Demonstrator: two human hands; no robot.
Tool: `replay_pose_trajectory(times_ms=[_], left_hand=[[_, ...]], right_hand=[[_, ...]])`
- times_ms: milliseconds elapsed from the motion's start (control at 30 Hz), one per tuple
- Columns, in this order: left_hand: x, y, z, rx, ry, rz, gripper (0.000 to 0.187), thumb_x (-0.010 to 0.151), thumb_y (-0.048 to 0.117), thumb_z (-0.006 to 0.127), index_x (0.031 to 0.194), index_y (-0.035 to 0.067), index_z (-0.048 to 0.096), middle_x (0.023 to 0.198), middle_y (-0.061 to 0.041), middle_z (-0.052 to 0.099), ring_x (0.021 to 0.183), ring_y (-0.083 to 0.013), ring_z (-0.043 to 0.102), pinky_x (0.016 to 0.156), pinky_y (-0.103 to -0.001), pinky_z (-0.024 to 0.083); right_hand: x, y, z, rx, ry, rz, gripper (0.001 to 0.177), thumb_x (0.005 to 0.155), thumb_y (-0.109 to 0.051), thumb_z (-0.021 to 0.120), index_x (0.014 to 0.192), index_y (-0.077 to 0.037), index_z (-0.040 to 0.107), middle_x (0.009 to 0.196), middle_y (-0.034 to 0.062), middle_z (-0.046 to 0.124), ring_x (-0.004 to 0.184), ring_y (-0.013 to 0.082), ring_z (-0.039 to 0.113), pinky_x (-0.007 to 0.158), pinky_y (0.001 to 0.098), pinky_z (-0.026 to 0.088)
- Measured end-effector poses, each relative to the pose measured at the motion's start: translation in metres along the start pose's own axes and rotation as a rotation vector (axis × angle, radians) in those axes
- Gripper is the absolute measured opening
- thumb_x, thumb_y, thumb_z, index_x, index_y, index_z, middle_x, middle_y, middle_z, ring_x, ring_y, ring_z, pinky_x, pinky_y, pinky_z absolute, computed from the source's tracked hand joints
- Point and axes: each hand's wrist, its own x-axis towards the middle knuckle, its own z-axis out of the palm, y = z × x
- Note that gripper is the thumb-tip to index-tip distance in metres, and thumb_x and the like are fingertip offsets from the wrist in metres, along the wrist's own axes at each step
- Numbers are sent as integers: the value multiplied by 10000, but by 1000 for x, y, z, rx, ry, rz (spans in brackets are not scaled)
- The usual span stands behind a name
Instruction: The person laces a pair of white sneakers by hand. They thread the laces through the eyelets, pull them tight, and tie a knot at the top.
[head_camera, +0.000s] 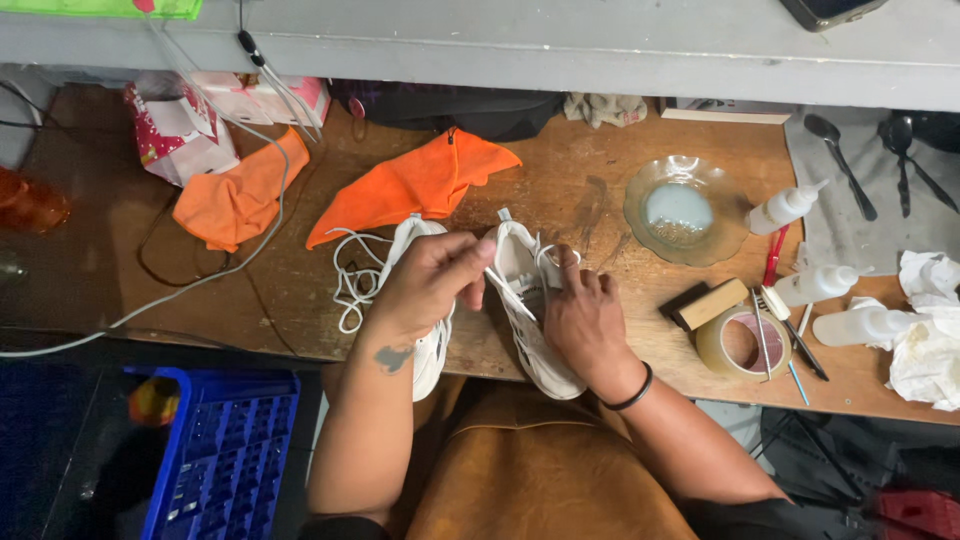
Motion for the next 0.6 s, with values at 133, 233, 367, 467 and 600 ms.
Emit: replay_pose_trajectory(times_ms=[133, 233, 367, 467, 600], left_hand=[[-9, -3, -4, -613, 146, -114, 236, 960, 207, 568, 847, 3, 603, 608, -64, 476, 548, -237, 616, 427, -308, 536], [-18, -3, -5, -669, 241, -112, 223, 941, 169, 579, 1010, -36, 633, 616, -112, 551, 562, -267, 664, 386, -277, 521], [-32, 24, 11, -557, 287, -50, 235, 928, 154, 600, 1025, -58, 632, 647, -160, 622, 585, -280, 696, 365, -279, 540], [-33, 40, 19, -635, 290, -12, 207, 943, 178, 584, 895, -23, 596, 672, -141, 565, 615, -302, 691, 315, -299, 529], [-31, 65, 27, -701, 190, 36, 224, 934, 221, 588, 880, 4, 606, 1133, -175, 528, 774, -263, 696, 399, -264, 542]], right_hand=[[6, 10, 26, 296, 15, -15, 277, 825, -352, 589, 872, -137, 758, 1470, 106, 419, 1221, 371, 531, 979, 478, 437], [-1, 8, -31, 796, 139, -74, 201, 839, -170, 622, 850, 5, 720, 1362, 206, 504, 1177, 440, 555, 951, 504, 465], [-6, 31, -47, 1005, 281, -152, 178, 866, -183, 712, 793, -21, 694, 1157, 132, 614, 1034, 356, 647, 904, 416, 498], [-7, 36, -78, 1188, 390, -223, 121, 888, -130, 693, 853, -22, 734, 830, 88, 508, 743, 225, 564, 704, 323, 478], [-10, 29, -121, 1189, 409, -312, 176, 943, -156, 587, 896, -24, 692, 806, 76, 526, 741, 192, 559, 731, 288, 467]])
